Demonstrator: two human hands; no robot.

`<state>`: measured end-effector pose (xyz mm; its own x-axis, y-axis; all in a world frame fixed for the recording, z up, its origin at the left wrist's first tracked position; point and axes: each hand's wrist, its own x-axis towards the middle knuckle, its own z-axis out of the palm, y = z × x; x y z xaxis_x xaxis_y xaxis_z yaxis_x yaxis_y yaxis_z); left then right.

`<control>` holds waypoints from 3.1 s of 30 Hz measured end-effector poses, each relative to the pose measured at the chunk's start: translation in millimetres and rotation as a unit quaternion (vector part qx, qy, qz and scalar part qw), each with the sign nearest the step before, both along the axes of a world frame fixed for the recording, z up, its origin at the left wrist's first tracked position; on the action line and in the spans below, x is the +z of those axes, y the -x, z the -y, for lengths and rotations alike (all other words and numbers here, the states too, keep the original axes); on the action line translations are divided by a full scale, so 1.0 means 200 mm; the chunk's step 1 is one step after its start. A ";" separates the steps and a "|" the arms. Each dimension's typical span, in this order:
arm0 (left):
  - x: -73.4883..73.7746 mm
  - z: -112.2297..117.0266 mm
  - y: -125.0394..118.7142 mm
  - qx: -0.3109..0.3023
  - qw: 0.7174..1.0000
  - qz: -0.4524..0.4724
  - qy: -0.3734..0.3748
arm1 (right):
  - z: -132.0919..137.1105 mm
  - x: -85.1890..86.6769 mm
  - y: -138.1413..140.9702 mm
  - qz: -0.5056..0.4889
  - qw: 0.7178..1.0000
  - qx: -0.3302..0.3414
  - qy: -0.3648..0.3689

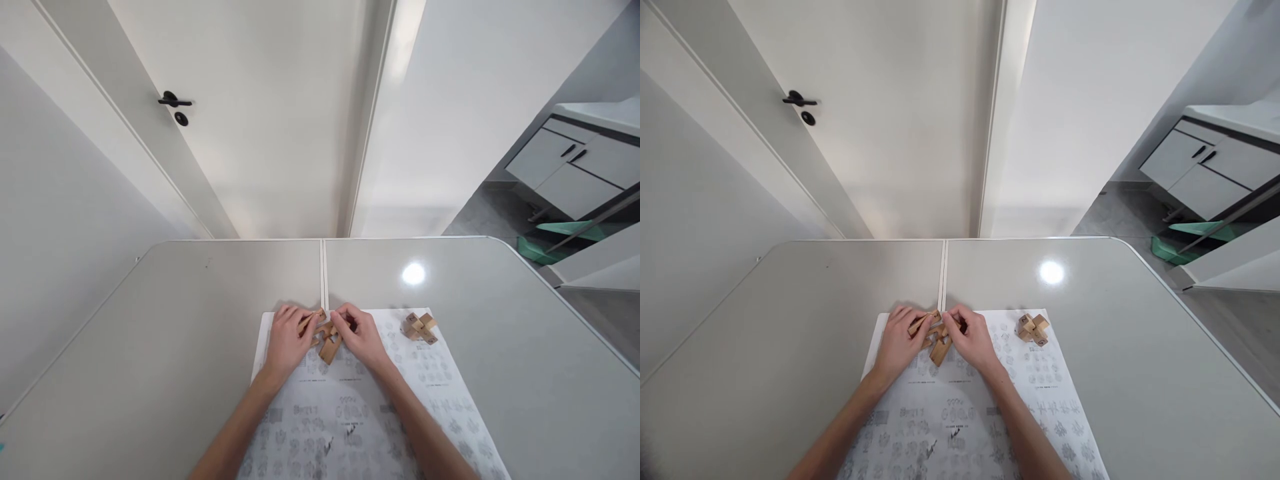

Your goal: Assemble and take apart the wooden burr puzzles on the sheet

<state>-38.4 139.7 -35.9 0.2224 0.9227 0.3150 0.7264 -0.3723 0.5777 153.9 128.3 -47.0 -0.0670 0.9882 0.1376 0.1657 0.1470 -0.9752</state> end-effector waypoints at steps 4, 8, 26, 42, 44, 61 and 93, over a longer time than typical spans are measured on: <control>0.00 0.00 0.00 0.001 1.000 -0.012 -0.002 | 0.00 0.00 0.00 0.002 1.000 0.001 0.001; 0.00 0.01 0.00 0.004 1.000 -0.012 -0.004 | 0.00 0.00 0.00 0.003 1.000 0.001 -0.001; -0.01 0.02 0.00 0.010 0.999 -0.037 -0.005 | 0.00 0.01 0.01 0.063 0.998 -0.014 -0.017; -0.02 0.01 0.01 0.044 0.999 -0.004 -0.014 | 0.02 -0.01 0.04 0.189 0.978 -0.014 -0.086; -0.02 0.01 0.01 0.040 0.999 0.001 -0.015 | 0.02 -0.01 0.04 0.205 0.974 -0.017 -0.092; 0.01 0.03 0.00 -0.018 1.000 0.015 0.009 | 0.01 -0.03 0.05 0.306 0.941 -0.105 -0.098; -0.01 0.12 0.25 -0.063 0.964 -0.256 -0.037 | 0.01 -0.04 0.04 0.229 0.967 -0.034 -0.103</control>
<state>-88.4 115.8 -37.7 0.4746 0.8578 0.1972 0.8560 -0.5020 0.1237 146.8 125.7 -54.2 -0.1037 0.9472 0.3035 0.5891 0.3043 -0.7486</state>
